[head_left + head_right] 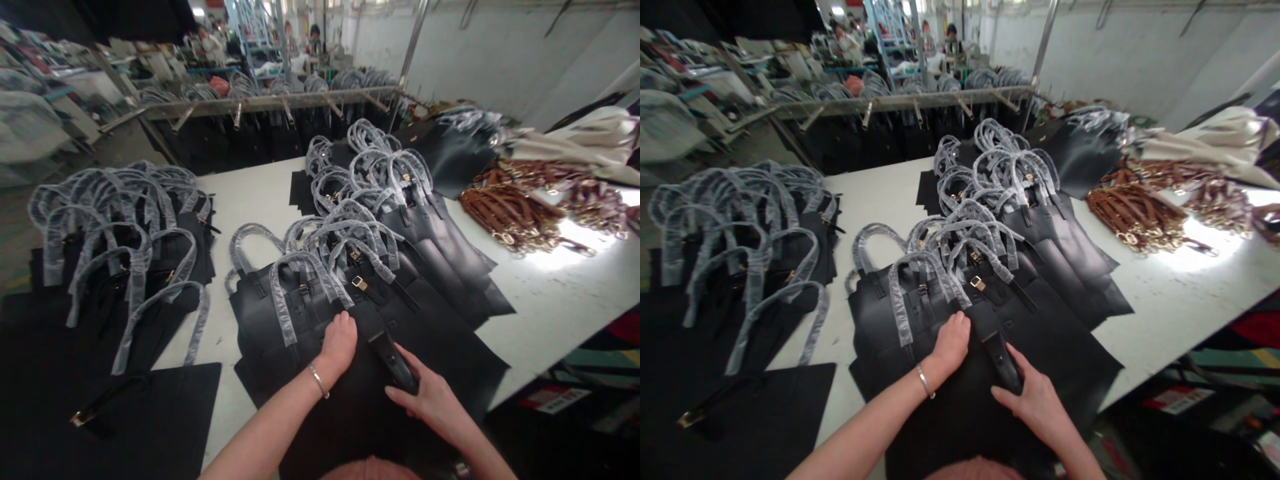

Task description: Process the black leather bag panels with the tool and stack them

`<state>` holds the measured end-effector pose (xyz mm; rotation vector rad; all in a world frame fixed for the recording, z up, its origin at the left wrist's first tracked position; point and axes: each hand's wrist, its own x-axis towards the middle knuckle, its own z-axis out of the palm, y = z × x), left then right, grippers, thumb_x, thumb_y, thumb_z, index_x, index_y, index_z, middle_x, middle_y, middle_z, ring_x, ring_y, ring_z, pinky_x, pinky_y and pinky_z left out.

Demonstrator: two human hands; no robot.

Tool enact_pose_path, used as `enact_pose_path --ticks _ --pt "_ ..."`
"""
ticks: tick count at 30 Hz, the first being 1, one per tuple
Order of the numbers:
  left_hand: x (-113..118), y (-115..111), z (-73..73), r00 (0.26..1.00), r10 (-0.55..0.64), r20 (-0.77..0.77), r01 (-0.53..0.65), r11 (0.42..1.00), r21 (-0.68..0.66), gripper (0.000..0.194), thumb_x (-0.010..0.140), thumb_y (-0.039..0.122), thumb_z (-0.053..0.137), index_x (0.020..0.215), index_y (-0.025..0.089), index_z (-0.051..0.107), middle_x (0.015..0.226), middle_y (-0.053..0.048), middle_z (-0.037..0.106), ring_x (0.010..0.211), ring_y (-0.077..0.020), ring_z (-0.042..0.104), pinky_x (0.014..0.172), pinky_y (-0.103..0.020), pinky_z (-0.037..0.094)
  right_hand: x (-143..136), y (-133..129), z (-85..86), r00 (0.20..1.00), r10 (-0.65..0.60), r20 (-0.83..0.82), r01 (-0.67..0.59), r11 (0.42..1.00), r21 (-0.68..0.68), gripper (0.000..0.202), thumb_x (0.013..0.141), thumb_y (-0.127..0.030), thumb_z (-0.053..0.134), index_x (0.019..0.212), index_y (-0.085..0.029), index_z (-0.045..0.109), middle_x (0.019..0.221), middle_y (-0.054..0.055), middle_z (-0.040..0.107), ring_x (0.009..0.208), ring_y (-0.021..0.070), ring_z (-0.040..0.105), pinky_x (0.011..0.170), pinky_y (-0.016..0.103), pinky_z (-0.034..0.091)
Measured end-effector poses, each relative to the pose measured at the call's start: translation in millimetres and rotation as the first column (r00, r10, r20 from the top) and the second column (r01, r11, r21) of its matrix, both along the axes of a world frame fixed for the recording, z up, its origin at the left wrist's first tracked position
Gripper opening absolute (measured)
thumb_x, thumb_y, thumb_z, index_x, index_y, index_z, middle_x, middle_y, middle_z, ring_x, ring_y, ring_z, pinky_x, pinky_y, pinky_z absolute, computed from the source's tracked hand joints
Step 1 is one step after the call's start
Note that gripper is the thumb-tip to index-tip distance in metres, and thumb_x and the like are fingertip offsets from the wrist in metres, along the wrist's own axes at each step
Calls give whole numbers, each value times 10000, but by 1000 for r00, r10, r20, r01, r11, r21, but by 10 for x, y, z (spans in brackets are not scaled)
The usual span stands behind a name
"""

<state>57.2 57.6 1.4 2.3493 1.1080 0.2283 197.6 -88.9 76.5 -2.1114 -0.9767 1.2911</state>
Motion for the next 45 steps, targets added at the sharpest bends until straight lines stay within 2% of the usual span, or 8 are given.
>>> enact_pose_path --ticks 6,10,13,17,22,28,36,45 --pt "-115 253 -2 984 110 138 -84 979 -188 196 873 123 514 723 129 640 730 -30 610 685 -125 595 701 -246 463 16 -2 18 1000 2 3 -2 1000 -6 766 733 -329 670 1426 -223 359 1017 36 695 486 125 647 536 266 561" --pt "-288 324 38 943 278 182 -257 958 -131 118 857 125 547 956 153 604 998 -67 595 937 -176 586 873 -325 449 26 31 -7 1000 27 14 -27 1000 3 768 736 -342 677 1427 -221 363 900 19 702 483 134 649 515 255 548" --pt "-354 296 64 933 333 134 -334 943 -17 281 805 147 642 1063 188 540 1074 -61 554 1039 -208 541 946 -367 408 3 117 3 998 62 3 -62 998 5 772 754 -365 668 1437 -194 352 720 -13 680 463 139 642 499 242 534" --pt "-330 251 71 942 327 77 -324 945 -49 320 804 187 667 1077 202 502 1033 -39 563 961 -180 576 863 -305 438 -75 322 28 990 140 -28 -141 990 -21 749 778 -368 641 1438 -159 356 568 -36 637 427 140 625 431 213 498" --pt "-299 272 79 921 371 115 -344 916 -205 253 787 160 678 990 209 535 966 -7 619 901 -149 609 796 -255 439 -156 601 25 985 173 -5 -173 985 -28 703 793 -380 614 1413 -136 389 577 -12 659 402 132 610 384 198 476" --pt "-309 331 75 894 438 94 -392 865 -313 202 774 172 697 940 214 589 899 14 664 832 -131 624 739 -231 433 -144 628 27 983 181 22 -179 982 -67 711 801 -380 604 1422 -131 364 594 -5 673 406 136 619 390 206 485" --pt "-282 310 114 923 380 59 -353 897 -265 156 803 205 685 929 218 594 924 10 675 857 -139 630 740 -234 421 -12 705 65 989 76 124 -76 997 -9 680 805 -456 603 1381 -150 414 404 -70 565 397 157 613 415 215 483" --pt "-259 217 58 942 330 57 -311 926 -214 125 806 187 672 897 219 593 893 17 657 829 -142 626 717 -238 400 227 872 73 993 75 -86 -83 992 -99 578 812 -478 593 1285 -159 499 378 -72 557 349 137 563 373 201 441"
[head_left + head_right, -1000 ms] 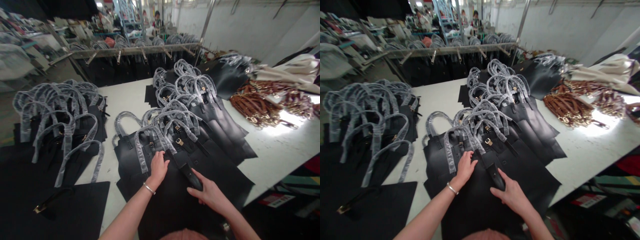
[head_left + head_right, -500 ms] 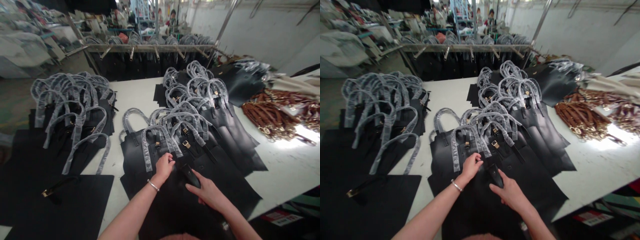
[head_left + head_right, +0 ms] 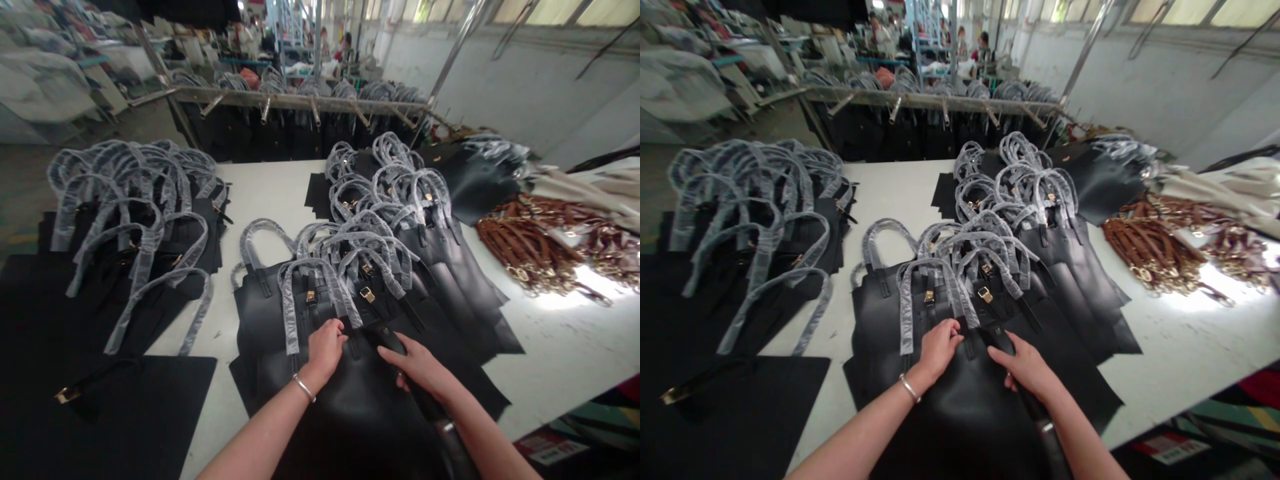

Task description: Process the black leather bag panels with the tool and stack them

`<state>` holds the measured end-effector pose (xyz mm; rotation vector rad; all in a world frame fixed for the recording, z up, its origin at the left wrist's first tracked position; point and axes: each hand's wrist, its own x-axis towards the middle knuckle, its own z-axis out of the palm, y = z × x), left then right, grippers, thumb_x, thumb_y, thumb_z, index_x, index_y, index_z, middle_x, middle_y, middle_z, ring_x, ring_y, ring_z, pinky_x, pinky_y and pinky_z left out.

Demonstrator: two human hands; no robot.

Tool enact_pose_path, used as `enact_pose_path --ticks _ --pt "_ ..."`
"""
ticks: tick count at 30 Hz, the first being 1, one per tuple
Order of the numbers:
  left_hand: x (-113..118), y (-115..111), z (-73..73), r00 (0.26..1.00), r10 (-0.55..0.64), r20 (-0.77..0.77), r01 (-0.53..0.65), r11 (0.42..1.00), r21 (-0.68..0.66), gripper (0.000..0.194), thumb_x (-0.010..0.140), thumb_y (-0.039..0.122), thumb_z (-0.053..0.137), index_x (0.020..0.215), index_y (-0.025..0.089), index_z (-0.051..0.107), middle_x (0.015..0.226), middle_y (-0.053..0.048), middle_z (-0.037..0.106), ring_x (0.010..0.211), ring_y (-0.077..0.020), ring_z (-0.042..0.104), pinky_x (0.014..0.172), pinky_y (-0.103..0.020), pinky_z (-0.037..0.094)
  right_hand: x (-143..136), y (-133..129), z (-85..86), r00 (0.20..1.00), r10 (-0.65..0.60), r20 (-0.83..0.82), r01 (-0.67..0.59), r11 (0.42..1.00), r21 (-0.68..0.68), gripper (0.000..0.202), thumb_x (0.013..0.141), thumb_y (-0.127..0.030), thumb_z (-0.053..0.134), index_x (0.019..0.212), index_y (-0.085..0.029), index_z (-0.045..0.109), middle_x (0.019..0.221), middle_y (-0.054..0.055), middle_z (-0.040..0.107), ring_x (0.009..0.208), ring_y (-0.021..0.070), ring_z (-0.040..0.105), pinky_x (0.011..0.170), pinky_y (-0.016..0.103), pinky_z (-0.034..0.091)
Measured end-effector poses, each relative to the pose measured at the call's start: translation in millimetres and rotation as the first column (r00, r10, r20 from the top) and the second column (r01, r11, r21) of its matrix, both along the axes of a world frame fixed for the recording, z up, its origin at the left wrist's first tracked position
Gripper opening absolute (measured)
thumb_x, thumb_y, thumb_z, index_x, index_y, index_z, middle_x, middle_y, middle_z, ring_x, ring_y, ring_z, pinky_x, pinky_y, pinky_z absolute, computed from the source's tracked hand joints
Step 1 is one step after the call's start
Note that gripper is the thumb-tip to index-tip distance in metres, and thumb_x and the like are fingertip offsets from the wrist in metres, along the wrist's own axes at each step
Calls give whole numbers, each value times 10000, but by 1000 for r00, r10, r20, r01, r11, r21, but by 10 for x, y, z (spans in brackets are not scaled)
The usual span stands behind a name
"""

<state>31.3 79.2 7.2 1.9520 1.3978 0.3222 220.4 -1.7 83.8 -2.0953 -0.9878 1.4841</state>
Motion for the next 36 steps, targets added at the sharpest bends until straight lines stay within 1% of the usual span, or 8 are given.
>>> enact_pose_path --ticks 8,14,17,22,27,30,32,36 --pt "-15 -42 -47 1000 -23 10 23 999 37 122 830 204 647 933 223 585 940 9 640 839 -137 614 730 -233 400 22 -19 10 1000 -4 -18 4 1000 -3 439 793 -483 607 1103 -174 573 680 -10 670 365 106 584 331 196 436" --pt "-35 -35 -40 999 -32 -6 32 999 28 153 834 210 646 975 228 591 944 6 640 855 -140 617 736 -232 408 0 74 124 979 -95 180 64 984 169 641 813 -497 587 1341 -170 431 450 -76 564 420 148 610 436 218 479" --pt "-45 -54 -37 999 -32 4 32 999 37 154 839 217 644 982 231 589 949 5 637 862 -141 614 741 -234 411 71 -67 182 974 -81 212 53 990 134 710 805 -516 584 1376 -133 404 406 -69 567 405 167 611 439 240 489" --pt "-24 -69 -35 1000 -25 14 25 999 24 146 836 215 645 974 235 599 943 7 634 857 -139 609 760 -238 425 28 -142 69 985 55 161 -63 997 44 672 794 -484 592 1350 -133 454 418 -60 585 380 174 602 386 239 462" --pt "-148 -67 -33 984 -41 173 31 998 60 306 860 124 546 1144 236 572 1035 -18 637 964 -148 602 864 -269 456 -161 26 173 926 -64 372 -29 971 237 684 787 -488 603 1366 -157 447 472 -60 602 456 175 649 506 247 512" --pt "-449 -250 -38 961 -19 274 -41 976 213 374 875 79 461 1207 229 546 1214 -62 581 1128 -178 537 985 -350 429 -229 -37 311 941 62 332 -123 978 166 706 784 -485 611 1384 -156 433 430 -69 579 435 180 639 473 244 501" --pt "-695 -497 -70 973 5 230 -75 952 295 317 893 96 430 1129 228 596 1227 -81 577 1156 -215 519 1007 -426 416 -306 -126 336 956 179 231 -206 974 99 694 787 -446 617 1392 -159 430 437 -68 581 410 168 622 427 230 481" --pt "-1048 -1053 -231 996 -50 69 24 943 331 324 888 120 452 1153 233 600 1255 -101 581 1170 -258 525 990 -500 430 -561 -221 203 951 299 84 -303 952 41 639 797 -370 608 1384 -177 442 524 -44 629 392 133 606 388 196 464"
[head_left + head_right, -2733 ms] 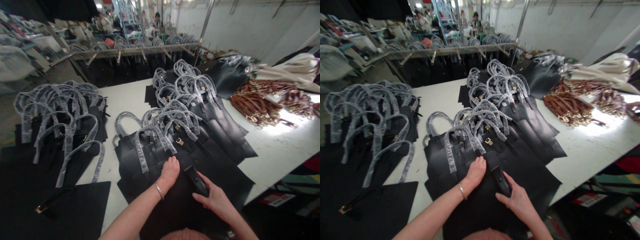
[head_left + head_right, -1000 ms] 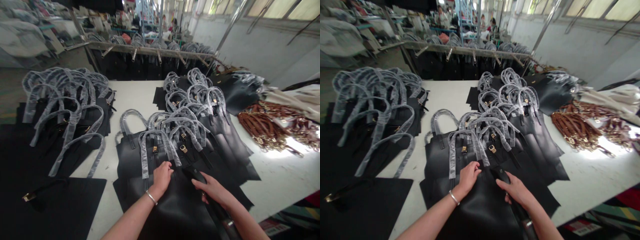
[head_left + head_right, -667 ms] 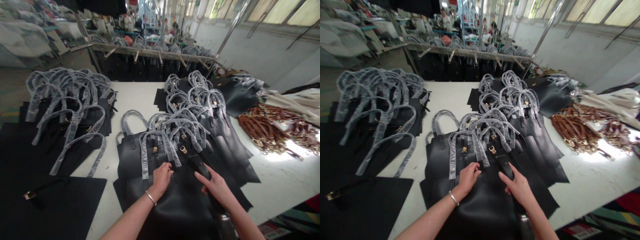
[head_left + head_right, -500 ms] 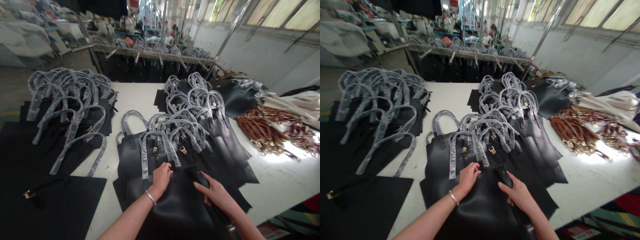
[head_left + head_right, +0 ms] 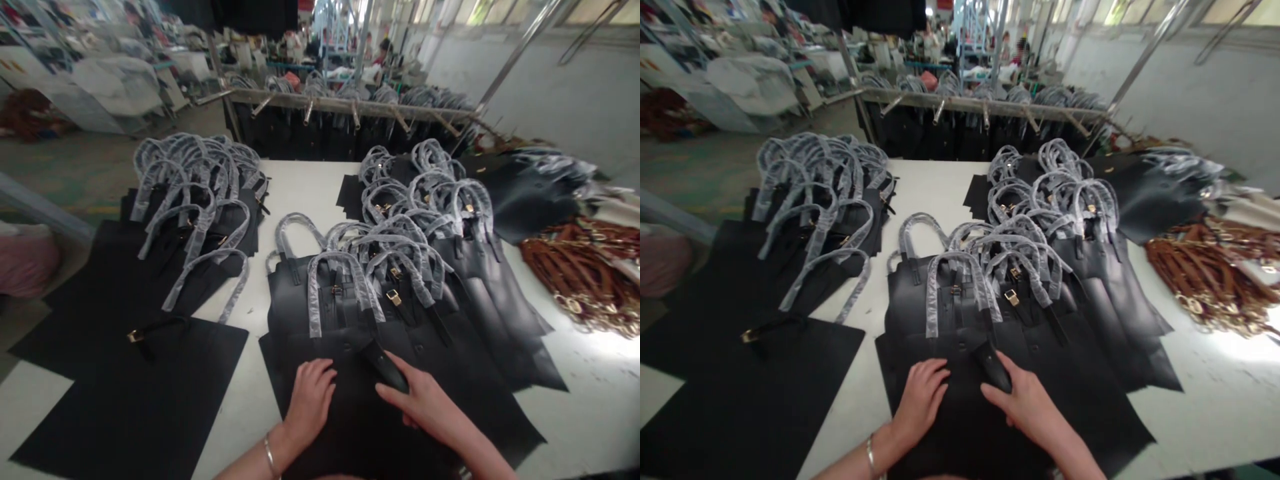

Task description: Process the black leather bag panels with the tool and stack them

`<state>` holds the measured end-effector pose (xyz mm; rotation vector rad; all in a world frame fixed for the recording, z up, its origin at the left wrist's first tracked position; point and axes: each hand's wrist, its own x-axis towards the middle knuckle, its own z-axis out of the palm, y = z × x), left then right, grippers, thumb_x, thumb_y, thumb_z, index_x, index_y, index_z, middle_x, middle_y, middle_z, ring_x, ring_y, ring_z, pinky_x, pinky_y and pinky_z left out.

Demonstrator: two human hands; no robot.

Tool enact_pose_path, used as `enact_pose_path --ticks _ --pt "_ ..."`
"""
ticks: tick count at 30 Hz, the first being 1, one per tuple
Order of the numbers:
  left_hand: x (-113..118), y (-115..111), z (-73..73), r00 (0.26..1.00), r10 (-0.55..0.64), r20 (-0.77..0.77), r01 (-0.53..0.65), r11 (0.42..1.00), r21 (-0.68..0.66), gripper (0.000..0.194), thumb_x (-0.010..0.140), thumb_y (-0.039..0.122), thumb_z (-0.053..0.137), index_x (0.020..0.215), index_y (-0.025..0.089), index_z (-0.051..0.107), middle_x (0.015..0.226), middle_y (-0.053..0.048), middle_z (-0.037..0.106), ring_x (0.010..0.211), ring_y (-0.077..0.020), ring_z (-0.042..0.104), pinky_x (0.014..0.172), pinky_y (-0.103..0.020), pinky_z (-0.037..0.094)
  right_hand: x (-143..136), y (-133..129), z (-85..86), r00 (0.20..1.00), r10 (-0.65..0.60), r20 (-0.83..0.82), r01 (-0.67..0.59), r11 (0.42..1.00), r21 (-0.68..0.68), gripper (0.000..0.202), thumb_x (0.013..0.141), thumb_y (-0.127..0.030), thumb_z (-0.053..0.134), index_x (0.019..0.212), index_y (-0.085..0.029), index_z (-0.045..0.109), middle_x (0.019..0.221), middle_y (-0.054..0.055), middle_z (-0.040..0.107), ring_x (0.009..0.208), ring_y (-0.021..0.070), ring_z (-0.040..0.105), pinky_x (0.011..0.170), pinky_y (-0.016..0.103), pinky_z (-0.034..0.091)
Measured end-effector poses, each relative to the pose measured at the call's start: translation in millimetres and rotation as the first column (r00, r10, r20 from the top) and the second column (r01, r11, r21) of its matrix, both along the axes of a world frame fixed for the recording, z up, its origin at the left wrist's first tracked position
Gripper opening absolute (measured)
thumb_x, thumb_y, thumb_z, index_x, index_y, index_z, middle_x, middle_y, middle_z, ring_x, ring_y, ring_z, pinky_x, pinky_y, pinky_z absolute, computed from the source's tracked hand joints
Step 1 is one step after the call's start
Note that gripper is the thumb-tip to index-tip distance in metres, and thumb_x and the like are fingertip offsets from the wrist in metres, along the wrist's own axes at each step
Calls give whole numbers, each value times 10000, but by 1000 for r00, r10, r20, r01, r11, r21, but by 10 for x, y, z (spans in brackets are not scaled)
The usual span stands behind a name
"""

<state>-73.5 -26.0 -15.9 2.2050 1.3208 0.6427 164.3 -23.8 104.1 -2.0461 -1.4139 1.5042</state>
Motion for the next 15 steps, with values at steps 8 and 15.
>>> enact_pose_path --ticks 8,15 --pt "-49 -211 -137 989 -116 -89 121 992 48 474 906 79 405 1362 203 436 1383 -108 497 1286 -247 442 1019 -485 418 -463 377 -199 989 123 82 -129 990 63 617 781 -392 620 1327 -131 499 639 17 693 370 138 603 370 215 467" --pt "-57 -248 -136 996 -87 -7 87 995 47 426 907 81 418 1312 199 475 1328 -94 532 1229 -225 478 1032 -439 407 -674 477 -23 983 170 65 -175 981 83 657 798 -431 613 1369 -150 454 510 -34 625 392 151 610 419 222 489"
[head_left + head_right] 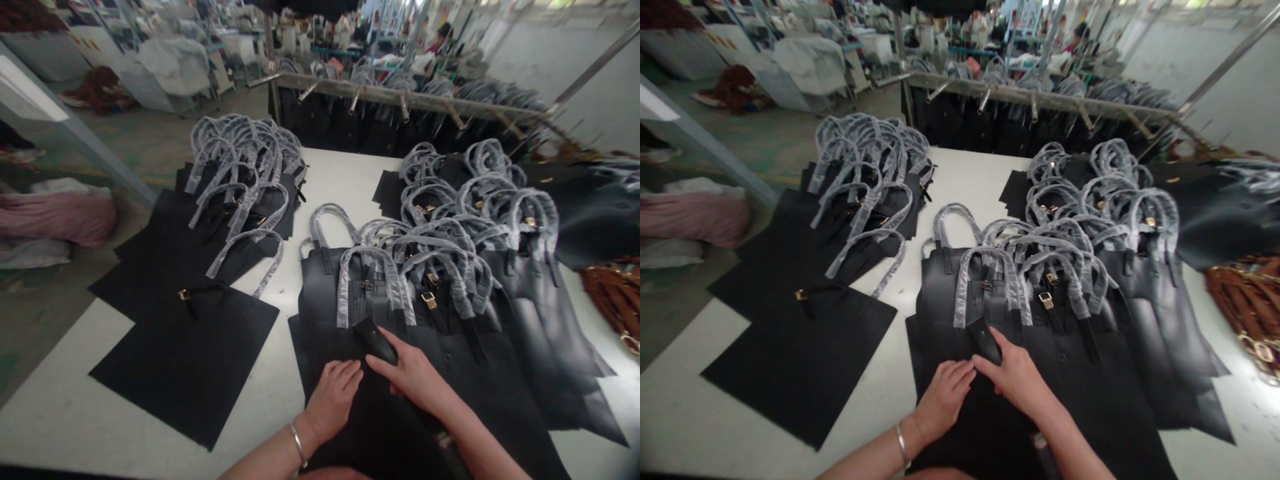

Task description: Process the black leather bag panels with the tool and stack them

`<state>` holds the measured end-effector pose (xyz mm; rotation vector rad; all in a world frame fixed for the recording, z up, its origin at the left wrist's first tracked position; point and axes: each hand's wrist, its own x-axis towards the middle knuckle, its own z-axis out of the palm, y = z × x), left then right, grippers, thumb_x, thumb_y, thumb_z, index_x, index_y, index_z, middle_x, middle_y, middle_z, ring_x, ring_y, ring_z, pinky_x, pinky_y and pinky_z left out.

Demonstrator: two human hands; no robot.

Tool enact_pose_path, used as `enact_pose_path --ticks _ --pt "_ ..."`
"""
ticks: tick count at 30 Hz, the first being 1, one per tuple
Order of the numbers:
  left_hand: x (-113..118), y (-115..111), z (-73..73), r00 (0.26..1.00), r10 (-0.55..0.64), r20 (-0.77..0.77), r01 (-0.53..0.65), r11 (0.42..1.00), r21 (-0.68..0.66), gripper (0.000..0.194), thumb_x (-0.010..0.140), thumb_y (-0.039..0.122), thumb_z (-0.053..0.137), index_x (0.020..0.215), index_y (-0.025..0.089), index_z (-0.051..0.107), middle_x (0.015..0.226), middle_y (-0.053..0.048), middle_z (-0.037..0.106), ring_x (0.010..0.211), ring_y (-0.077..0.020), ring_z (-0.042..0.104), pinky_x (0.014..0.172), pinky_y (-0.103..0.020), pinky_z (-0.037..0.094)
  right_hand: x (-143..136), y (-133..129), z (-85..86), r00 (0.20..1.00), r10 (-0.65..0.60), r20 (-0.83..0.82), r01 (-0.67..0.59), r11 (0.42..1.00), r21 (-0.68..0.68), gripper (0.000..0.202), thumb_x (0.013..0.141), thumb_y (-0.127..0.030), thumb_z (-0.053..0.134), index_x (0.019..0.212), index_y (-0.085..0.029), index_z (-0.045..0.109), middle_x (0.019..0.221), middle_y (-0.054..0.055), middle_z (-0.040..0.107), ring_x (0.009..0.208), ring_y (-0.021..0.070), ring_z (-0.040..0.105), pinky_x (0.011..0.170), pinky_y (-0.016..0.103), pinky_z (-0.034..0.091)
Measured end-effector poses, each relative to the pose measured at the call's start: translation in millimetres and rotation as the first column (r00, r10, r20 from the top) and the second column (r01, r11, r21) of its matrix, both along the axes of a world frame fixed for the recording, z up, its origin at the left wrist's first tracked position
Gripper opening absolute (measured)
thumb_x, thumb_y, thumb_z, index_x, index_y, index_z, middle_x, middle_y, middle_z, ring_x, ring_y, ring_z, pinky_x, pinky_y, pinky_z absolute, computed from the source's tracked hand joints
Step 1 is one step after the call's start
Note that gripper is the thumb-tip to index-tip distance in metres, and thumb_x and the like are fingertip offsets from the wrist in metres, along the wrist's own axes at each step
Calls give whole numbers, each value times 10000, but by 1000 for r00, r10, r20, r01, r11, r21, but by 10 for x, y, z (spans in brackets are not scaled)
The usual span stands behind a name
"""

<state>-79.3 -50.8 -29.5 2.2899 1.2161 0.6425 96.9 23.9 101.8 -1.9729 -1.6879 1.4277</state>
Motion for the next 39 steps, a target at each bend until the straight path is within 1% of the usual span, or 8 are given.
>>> enact_pose_path --ticks 5,7,14,20,29,32,35,39 --pt "-97 466 103 911 411 -24 -411 912 18 331 924 143 438 1249 113 490 1278 -158 497 1208 -249 452 1025 -416 394 -48 -116 -58 999 -5 -53 -1 994 -108 621 805 -383 613 1371 -184 450 581 -19 667 374 129 591 349 197 454" --pt "-130 754 196 882 453 -128 -452 891 37 323 902 238 534 1196 104 520 1205 -155 521 1162 -284 456 1017 -461 367 -76 -125 -106 999 -11 -36 6 992 -123 626 809 -386 609 1378 -186 439 596 -14 674 376 125 593 347 193 451" --pt "-87 1246 257 937 321 -135 -347 896 -276 187 908 307 535 826 161 619 932 -71 599 913 -211 559 838 -323 403 -128 -156 -179 999 -22 -26 18 989 -145 655 804 -365 623 1395 -173 416 582 -26 657 372 117 589 342 182 447" --pt "-96 1308 135 926 378 -1 -343 839 -422 279 924 346 458 767 187 626 682 -5 602 655 -154 564 614 -240 355 -104 -151 -112 993 -45 -108 26 984 -178 640 804 -356 631 1390 -198 427 601 -26 665 379 106 585 359 177 449" --pt "-59 1340 -26 853 465 237 -269 781 -563 313 867 363 447 659 159 561 622 22 533 600 -122 484 570 -216 325 -124 22 -69 968 -155 -200 123 979 -161 680 802 -406 624 1404 -189 395 473 -70 583 368 118 563 363 187 438" --pt "-29 1329 -15 815 498 296 -248 761 -599 312 859 367 445 655 156 551 618 24 515 606 -121 472 574 -218 330 -131 2 -54 957 -113 -269 50 971 -232 660 789 -405 639 1383 -212 428 579 -46 640 384 111 577 366 189 439" --pt "-78 1340 36 791 507 343 -201 744 -637 314 858 364 448 652 154 558 615 21 518 609 -120 482 577 -218 345 -157 50 -48 975 -163 -150 141 979 -149 688 794 -421 626 1399 -179 404 480 -62 599 378 125 577 379 192 438" --pt "-394 1266 147 770 511 383 -99 689 -718 189 674 274 687 794 145 621 675 17 595 627 -118 541 589 -210 387 -170 120 14 987 -154 -54 149 985 -90 726 801 -432 612 1423 -147 370 390 -73 562 372 141 577 389 194 432"
